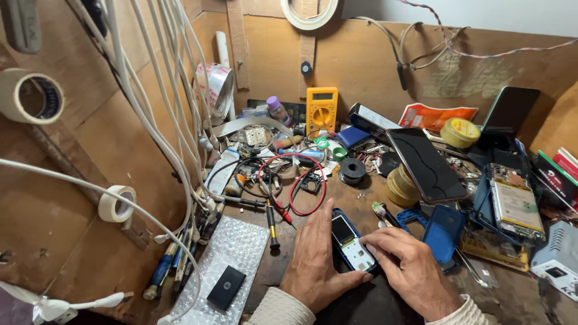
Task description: The person uses a toothbrush to clean the interior and components of a mobile phone at a workbench, then handles a small electronic component.
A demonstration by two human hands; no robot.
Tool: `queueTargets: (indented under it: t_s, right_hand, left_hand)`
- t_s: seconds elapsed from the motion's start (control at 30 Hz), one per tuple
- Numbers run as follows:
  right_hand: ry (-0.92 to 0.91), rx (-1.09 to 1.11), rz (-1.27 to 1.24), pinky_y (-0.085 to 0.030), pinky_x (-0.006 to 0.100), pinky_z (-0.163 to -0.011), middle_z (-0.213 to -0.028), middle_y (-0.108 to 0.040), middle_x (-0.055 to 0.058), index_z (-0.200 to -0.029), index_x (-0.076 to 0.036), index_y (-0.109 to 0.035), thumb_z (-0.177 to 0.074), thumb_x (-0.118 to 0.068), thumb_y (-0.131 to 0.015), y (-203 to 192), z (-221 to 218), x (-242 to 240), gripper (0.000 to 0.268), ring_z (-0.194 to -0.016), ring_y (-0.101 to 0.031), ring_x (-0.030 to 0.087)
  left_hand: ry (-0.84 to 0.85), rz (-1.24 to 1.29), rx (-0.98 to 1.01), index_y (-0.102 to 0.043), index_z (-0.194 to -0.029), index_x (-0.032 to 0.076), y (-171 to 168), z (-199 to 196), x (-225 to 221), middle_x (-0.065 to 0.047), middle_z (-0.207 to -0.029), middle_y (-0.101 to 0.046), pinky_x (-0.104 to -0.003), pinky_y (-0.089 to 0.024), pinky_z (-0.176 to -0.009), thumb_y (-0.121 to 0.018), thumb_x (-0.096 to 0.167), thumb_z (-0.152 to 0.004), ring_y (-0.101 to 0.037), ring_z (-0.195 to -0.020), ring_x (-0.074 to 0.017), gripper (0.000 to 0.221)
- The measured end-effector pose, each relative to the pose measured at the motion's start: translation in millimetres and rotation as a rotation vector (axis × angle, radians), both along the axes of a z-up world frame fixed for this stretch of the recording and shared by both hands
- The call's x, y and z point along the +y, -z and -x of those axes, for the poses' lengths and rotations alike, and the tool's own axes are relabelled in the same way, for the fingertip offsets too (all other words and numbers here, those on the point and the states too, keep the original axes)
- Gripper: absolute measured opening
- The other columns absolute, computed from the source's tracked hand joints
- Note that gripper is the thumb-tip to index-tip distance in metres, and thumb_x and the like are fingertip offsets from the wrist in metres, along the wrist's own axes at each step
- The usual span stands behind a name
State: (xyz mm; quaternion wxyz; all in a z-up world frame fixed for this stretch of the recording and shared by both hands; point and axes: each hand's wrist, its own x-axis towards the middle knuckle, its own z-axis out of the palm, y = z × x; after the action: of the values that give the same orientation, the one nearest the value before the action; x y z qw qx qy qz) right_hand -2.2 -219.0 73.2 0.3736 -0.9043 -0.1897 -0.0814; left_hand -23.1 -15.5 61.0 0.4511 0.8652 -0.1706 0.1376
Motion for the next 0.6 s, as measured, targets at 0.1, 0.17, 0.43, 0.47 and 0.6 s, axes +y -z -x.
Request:
queueTargets:
  t_s: [0.1, 0.17, 0.43, 0.47, 0.6]
  right_hand:
    - [-0.027, -0.002, -0.007, -0.060, 0.031, -0.075, -0.101, -0.076, 0.007, -0.103, -0.006, -0.077, -0.086, -0.006, -0.068, 1.5, -2.8, -1.4, 0.019, -0.091, -0.072, 0.021]
    - [-0.039, 0.004, 0.022, -0.059, 0.031, -0.076, -0.102, -0.076, 0.007, -0.105, -0.006, -0.077, -0.085, -0.005, -0.068, 2.3, -4.3, -3.4, 0.022, -0.091, -0.075, 0.022]
    - [-0.061, -0.018, 0.095, -0.058, 0.032, -0.077, -0.102, -0.076, 0.008, -0.107, -0.007, -0.077, -0.084, -0.003, -0.067, -2.5, -5.6, -1.1, 0.025, -0.092, -0.074, 0.024]
    - [-0.058, -0.015, 0.102, -0.058, 0.032, -0.076, -0.101, -0.076, 0.008, -0.106, -0.007, -0.077, -0.084, -0.003, -0.067, -3.3, -5.4, -0.7, 0.025, -0.091, -0.074, 0.024]
    - [-0.043, 0.031, 0.025, -0.060, 0.031, -0.075, -0.098, -0.077, 0.007, -0.103, -0.006, -0.078, -0.084, -0.006, -0.068, -3.5, -9.1, -0.7, 0.021, -0.087, -0.078, 0.021]
  left_hand:
    - [-0.002, 0.013, 0.039, -0.017, -0.159, -0.002, -0.1, 0.0, 0.1, -0.025, -0.152, -0.041, -0.045, -0.033, -0.115, -0.096, 0.037, -0.062, -0.040, -0.140, -0.0408, 0.132]
    - [0.003, 0.020, 0.061, -0.016, -0.160, -0.001, 0.6, 0.6, -0.1, -0.024, -0.153, -0.041, -0.045, -0.033, -0.116, -0.096, 0.037, -0.062, -0.040, -0.140, -0.0403, 0.132]
    - [0.013, 0.012, 0.019, -0.016, -0.159, -0.002, 1.0, -0.3, 0.6, -0.025, -0.154, -0.039, -0.046, -0.031, -0.116, -0.098, 0.035, -0.061, -0.036, -0.143, -0.0417, 0.133]
    - [0.009, 0.016, 0.025, -0.016, -0.159, -0.002, 1.3, -0.1, 0.5, -0.025, -0.153, -0.039, -0.046, -0.031, -0.116, -0.098, 0.035, -0.061, -0.037, -0.143, -0.0414, 0.133]
    - [0.002, 0.043, 0.036, -0.018, -0.159, -0.003, 1.9, 0.2, 1.0, -0.025, -0.151, -0.040, -0.045, -0.033, -0.116, -0.097, 0.035, -0.060, -0.040, -0.140, -0.0403, 0.132]
